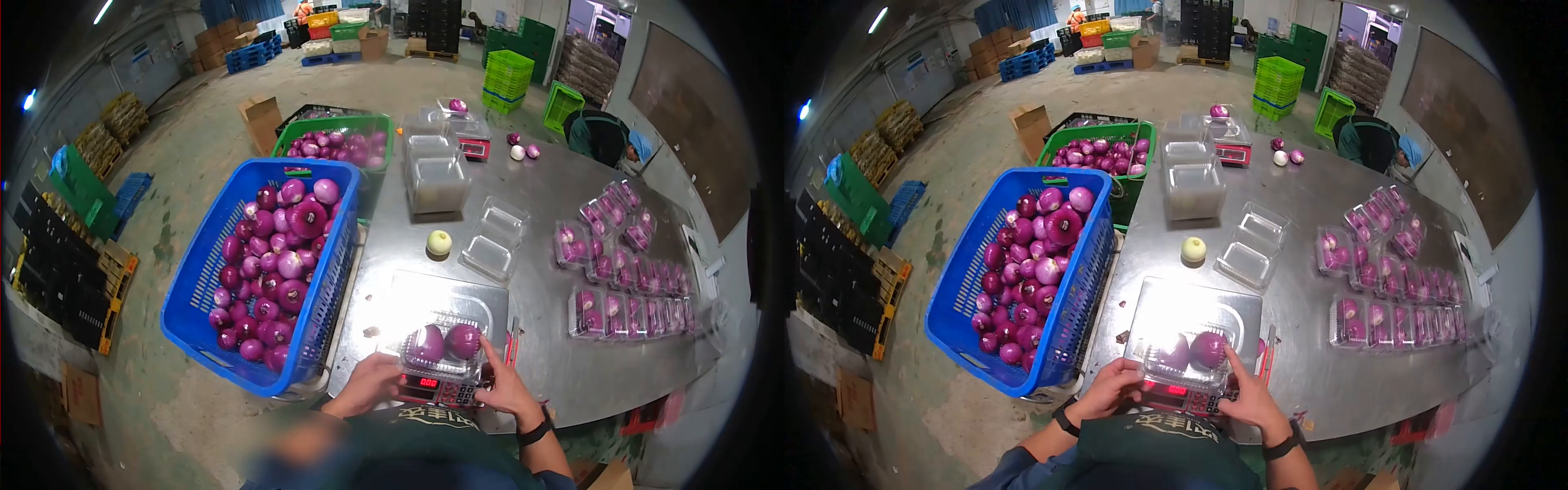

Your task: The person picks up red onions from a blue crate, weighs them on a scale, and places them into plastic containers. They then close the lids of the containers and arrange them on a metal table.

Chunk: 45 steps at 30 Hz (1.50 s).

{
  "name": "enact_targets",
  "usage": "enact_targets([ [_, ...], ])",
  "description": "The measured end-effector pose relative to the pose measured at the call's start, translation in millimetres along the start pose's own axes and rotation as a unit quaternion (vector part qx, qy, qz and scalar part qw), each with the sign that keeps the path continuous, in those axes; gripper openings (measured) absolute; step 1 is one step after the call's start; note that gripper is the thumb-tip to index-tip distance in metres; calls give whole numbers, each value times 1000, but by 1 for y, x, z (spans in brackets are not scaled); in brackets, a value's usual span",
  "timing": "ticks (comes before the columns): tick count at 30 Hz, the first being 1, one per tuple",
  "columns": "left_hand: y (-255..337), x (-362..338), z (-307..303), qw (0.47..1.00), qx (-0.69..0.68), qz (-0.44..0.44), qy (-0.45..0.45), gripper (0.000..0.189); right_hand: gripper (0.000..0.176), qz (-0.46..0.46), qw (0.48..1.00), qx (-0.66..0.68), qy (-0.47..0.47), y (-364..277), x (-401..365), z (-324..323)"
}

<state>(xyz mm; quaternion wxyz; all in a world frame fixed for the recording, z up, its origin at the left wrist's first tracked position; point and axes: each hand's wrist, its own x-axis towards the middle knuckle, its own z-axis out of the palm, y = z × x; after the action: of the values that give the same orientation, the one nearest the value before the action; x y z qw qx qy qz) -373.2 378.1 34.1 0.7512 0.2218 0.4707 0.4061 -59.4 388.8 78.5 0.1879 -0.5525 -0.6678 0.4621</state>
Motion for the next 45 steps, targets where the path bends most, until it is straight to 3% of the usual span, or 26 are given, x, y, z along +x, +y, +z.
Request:
enact_targets([
  [3, -4, 17, -1, 996, 75, 1, 41, 10, 93, 64, 971, 205, 102, 34, 5, 31],
  [4, -2, 23, -1, 995, 83, 7, 45, 10, 79, 90, 934, 319, 137, 28, 3, 38],
  [9, -2, 42, 5, 997, 72, 25, 3, 11, 58, 96, 917, 358, 145, 59, 2, 46],
  [13, -1, 56, 20, 994, 99, 38, -3, 30, 51, 104, 891, 415, 150, 58, -13, 33],
  [14, -5, 67, 17, 992, 124, 34, -15, 34, 56, 77, 894, 410, 166, 69, -15, 33],
  [20, -9, 90, 66, 983, 164, -18, -75, 48, 70, 188, 885, 359, 228, 68, -42, 4],
  [24, -8, 94, 102, 964, 229, -25, -135, 50, 71, 122, 817, 521, 216, 92, -34, 2],
  [27, 1, 84, 115, 959, 239, -13, -151, 46, 63, 142, 730, 625, 239, 132, -28, 1],
  [28, 7, 79, 114, 958, 246, -3, -150, 45, 54, 125, 703, 671, 201, 141, -26, -7],
  [30, 18, 71, 102, 952, 268, 21, -147, 39, 55, 131, 671, 662, 307, 144, -9, -21],
  [31, 26, 63, 95, 956, 259, 31, -134, 37, 55, 135, 652, 654, 359, 141, -2, -29],
  [33, 44, 42, 83, 964, 239, 49, -107, 35, 61, 177, 671, 579, 427, 194, 21, -41],
  [35, 63, 19, 75, 965, 235, 97, -64, 31, 70, 253, 726, 433, 471, 185, 24, -60],
  [37, 69, 3, 54, 956, 235, 174, -20, 29, 78, 236, 779, 140, 564, 208, 30, -62],
  [39, 79, -17, 42, 947, 239, 204, 60, 27, 86, 208, 786, -55, 580, 224, 34, -62],
  [41, 83, -28, 19, 939, 223, 238, 113, 28, 94, 187, 798, -137, 557, 197, 31, -71],
  [45, 96, -50, -14, 891, 247, 322, 203, 23, 91, 183, 843, -299, 408, 137, 51, -89],
])
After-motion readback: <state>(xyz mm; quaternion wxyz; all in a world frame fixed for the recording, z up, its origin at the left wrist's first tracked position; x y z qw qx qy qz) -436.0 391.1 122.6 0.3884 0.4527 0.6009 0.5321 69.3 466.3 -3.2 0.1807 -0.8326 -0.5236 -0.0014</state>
